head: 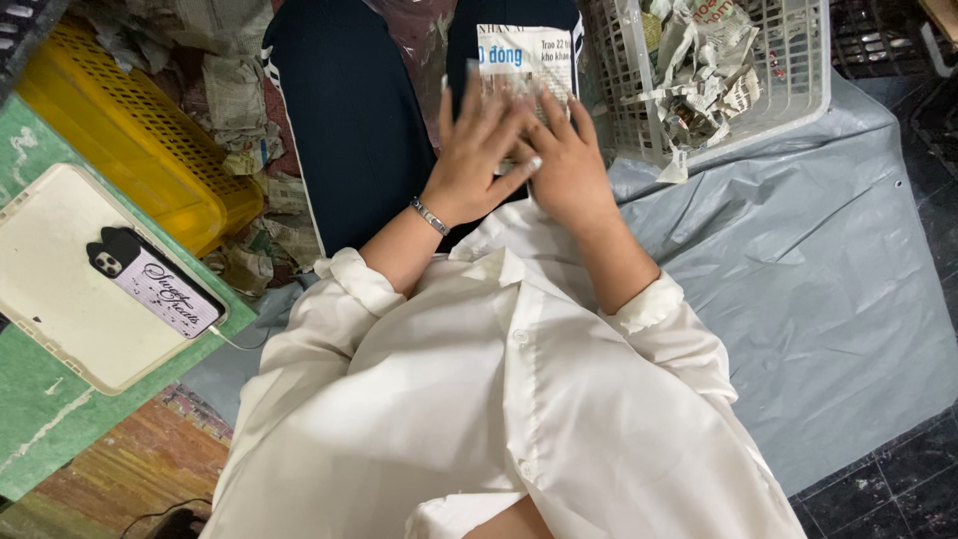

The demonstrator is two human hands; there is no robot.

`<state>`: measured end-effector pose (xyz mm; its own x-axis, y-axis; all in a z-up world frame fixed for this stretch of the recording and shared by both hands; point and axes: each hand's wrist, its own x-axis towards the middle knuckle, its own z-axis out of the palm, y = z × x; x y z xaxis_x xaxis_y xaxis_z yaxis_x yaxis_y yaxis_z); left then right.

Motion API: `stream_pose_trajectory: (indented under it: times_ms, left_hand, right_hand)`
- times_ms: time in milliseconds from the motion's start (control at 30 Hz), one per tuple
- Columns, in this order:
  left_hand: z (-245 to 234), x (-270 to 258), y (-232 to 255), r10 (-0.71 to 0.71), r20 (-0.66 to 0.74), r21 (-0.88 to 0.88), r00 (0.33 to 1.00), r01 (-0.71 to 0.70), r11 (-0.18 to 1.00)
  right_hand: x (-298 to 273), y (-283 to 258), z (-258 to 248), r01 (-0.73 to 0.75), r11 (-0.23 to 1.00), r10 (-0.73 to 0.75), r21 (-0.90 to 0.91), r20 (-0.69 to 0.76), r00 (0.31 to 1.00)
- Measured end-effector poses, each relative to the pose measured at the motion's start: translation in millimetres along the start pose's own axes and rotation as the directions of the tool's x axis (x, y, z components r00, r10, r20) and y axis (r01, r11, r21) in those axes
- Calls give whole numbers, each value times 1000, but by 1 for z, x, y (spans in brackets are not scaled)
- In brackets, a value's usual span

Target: The person wraps individual ceramic dishes and glassware with newspaper while seated. They pick up each item, fold newspaper around it, and place the wrapped bundle into a nearby basket. The process is repeated for multiple items.

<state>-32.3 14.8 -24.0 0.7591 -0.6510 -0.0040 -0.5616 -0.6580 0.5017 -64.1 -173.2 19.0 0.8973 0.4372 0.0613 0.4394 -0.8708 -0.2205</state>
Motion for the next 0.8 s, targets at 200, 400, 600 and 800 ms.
stream_pose_trajectory:
  times_ms: [200, 400, 600, 800]
  left_hand:
    - [-24, 17, -10, 91, 108, -194, 990, -69, 979]
    - [-49, 26, -7, 168, 380, 50, 910, -202, 978]
    - [-49, 20, -20, 256, 275, 175, 927, -310, 934]
    - [-42, 10, -36, 395, 131, 392, 909, -414, 822]
  right_hand:
    - [-19, 2, -21, 62, 949, -73, 309, 24, 997]
    - [-37, 38, -45, 20, 972, -19, 235, -9, 1000]
    - [-14, 45, -10, 110, 987, -98, 119, -100, 990]
    - [-18, 56, 13, 11, 939, -2, 342, -27, 1000]
